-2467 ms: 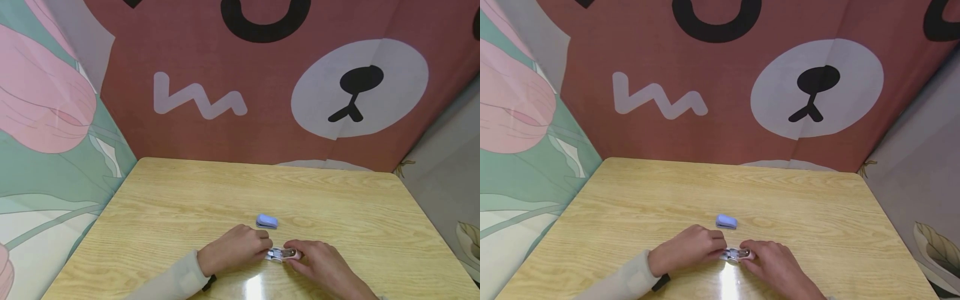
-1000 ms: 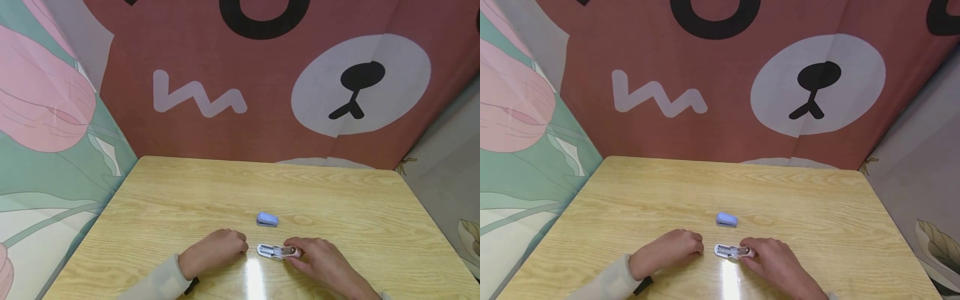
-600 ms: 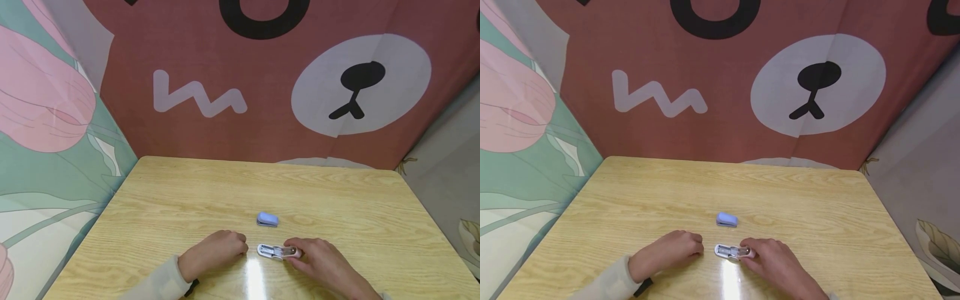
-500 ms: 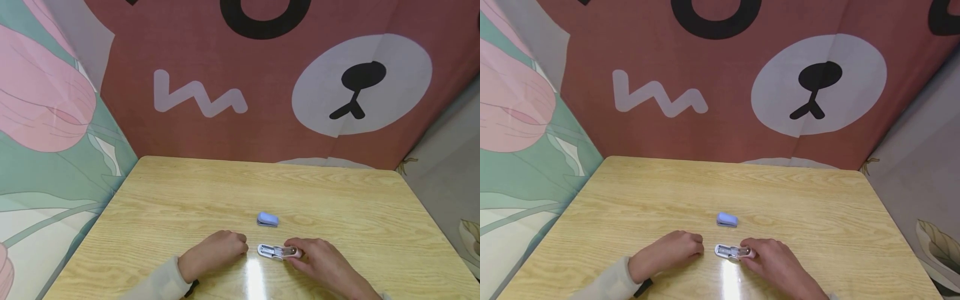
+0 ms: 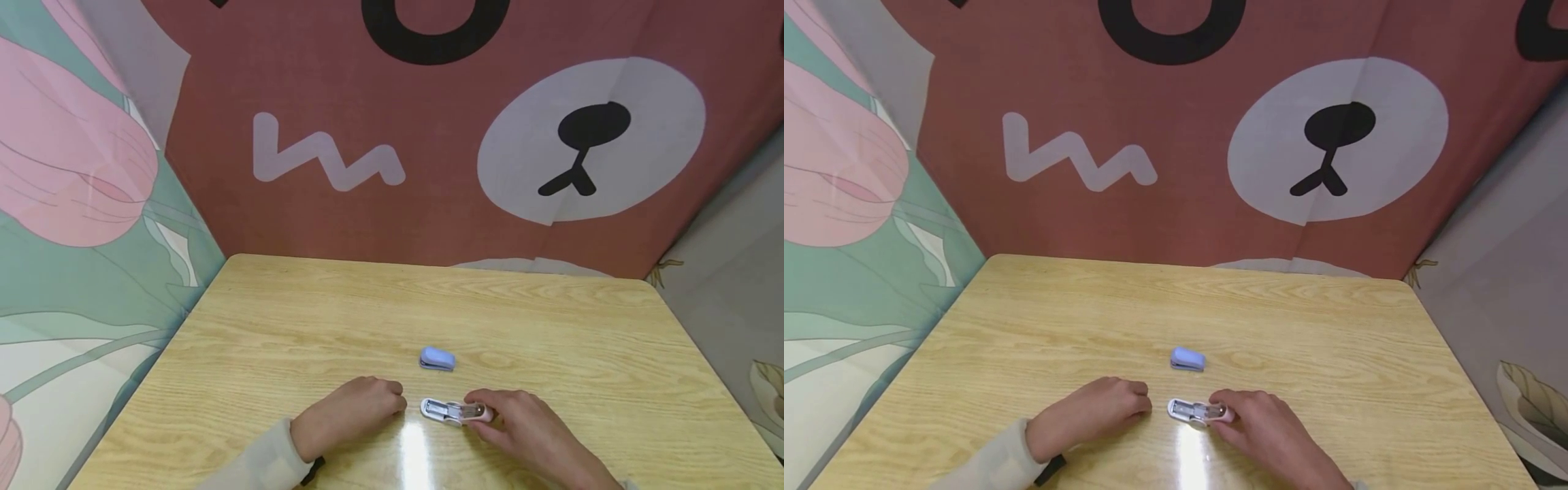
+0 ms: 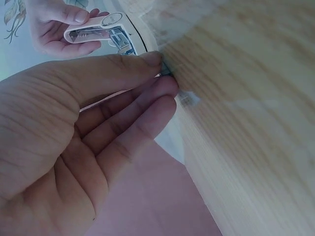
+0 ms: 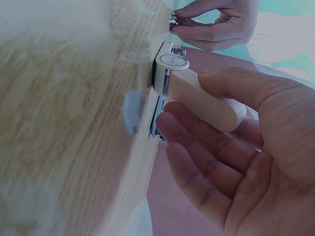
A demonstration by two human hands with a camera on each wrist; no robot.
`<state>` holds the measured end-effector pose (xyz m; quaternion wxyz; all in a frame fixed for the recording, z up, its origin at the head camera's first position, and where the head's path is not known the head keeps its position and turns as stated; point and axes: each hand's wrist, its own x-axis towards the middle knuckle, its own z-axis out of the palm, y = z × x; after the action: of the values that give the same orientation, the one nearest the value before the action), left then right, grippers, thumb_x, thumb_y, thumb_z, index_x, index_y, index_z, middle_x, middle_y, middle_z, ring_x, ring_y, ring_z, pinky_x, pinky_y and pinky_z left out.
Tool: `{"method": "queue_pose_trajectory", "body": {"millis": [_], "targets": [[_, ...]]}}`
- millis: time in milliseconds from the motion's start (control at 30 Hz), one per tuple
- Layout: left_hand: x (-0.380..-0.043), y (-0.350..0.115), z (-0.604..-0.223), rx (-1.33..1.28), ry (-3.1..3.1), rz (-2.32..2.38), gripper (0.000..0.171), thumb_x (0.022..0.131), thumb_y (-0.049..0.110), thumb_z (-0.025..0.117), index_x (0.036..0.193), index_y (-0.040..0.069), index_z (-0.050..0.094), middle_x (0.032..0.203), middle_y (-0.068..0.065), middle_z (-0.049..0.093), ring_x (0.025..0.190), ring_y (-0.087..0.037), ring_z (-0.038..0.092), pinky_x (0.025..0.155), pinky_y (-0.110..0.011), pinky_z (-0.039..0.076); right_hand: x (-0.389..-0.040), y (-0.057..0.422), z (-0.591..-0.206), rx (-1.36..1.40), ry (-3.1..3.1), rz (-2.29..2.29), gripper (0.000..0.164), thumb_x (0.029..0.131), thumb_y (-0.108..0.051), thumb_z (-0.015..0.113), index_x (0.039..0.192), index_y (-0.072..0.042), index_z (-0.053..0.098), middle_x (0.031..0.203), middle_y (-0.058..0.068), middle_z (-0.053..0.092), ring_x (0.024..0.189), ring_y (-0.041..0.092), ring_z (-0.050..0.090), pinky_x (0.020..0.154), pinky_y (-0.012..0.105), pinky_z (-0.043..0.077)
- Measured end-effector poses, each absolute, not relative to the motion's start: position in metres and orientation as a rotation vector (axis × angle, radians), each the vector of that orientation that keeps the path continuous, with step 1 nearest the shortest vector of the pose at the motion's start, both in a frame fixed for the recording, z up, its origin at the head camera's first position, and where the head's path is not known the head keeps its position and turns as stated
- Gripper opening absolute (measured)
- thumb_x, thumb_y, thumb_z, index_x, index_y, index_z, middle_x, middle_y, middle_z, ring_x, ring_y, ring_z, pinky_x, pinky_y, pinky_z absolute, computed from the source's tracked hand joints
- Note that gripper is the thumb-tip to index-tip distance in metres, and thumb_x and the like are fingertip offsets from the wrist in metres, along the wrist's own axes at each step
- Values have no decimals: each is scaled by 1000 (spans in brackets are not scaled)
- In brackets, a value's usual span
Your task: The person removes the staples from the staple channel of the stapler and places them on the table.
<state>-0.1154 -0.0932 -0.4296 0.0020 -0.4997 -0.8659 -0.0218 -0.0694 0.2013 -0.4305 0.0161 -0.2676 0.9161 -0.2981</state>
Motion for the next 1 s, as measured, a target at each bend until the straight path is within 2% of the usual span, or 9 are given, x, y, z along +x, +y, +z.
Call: {"method": "queue_pose_trajectory", "body": {"millis": [233, 400, 500, 567, 633, 733, 833, 1000], "targets": [[-116, -98, -428, -1524, -2764, -109, 15, 94, 13, 75, 84, 22, 68, 75, 10, 50, 62, 0, 44, 55, -18, 40, -69, 201, -429, -834, 2888, -872, 27, 89, -23, 83, 113, -18, 74, 89, -22, 67, 67, -5, 50, 55, 23, 44], [-118, -101, -428, -1546, -2770, -157, 16, 94, 16, 76, 84, 21, 64, 75, 11, 47, 61, 0, 40, 55, -17, 37, -68, 201, -426, -801, 2919, -804, 38, 87, -31, 84, 120, -15, 72, 89, -23, 65, 67, -5, 50, 56, 23, 43], [-121, -103, -427, -1544, -2784, -206, 15, 94, 18, 76, 85, 20, 64, 75, 11, 46, 62, -1, 40, 55, -17, 37, -67, 202, -424, -801, 2956, -806, 46, 87, -36, 84, 125, -15, 70, 97, -17, 70, 73, -3, 57, 58, 24, 46], [-124, -104, -426, -1534, -2779, -229, 11, 94, 24, 76, 91, 18, 67, 79, 10, 51, 65, -1, 44, 57, -18, 41, -66, 202, -423, -806, 3007, -804, 52, 87, -42, 83, 129, -16, 68, 107, -12, 73, 83, 1, 64, 63, 27, 52], [-127, -104, -424, -1519, -2748, -228, 19, 96, 32, 75, 103, 16, 72, 89, 6, 60, 74, -3, 55, 67, -21, 49, -65, 203, -421, -802, 3080, -780, 59, 86, -50, 81, 133, -18, 66, 118, -7, 72, 95, 8, 68, 71, 33, 56], [-130, -104, -422, -1478, -2694, -205, 46, 98, 47, 68, 128, 12, 69, 115, -4, 68, 101, -15, 65, 90, -32, 53, -66, 203, -418, -792, 3165, -761, 66, 86, -56, 78, 140, -22, 62, 129, -4, 68, 111, 18, 67, 83, 43, 57], [-134, -103, -419, -1420, -2680, -219, 60, 100, 53, 62, 144, 12, 59, 133, -10, 63, 124, -25, 59, 104, -42, 46, -70, 204, -415, -833, 3196, -777, 69, 86, -53, 79, 144, -23, 58, 135, -2, 64, 118, 23, 63, 88, 48, 55], [-143, -99, -419, -1369, -2669, -301, 65, 100, 53, 62, 151, 13, 51, 143, -12, 56, 132, -27, 53, 107, -45, 43, -84, 204, -415, -976, 3208, -788, 64, 90, -39, 81, 144, -15, 58, 134, 3, 64, 119, 25, 63, 89, 47, 55]]}}
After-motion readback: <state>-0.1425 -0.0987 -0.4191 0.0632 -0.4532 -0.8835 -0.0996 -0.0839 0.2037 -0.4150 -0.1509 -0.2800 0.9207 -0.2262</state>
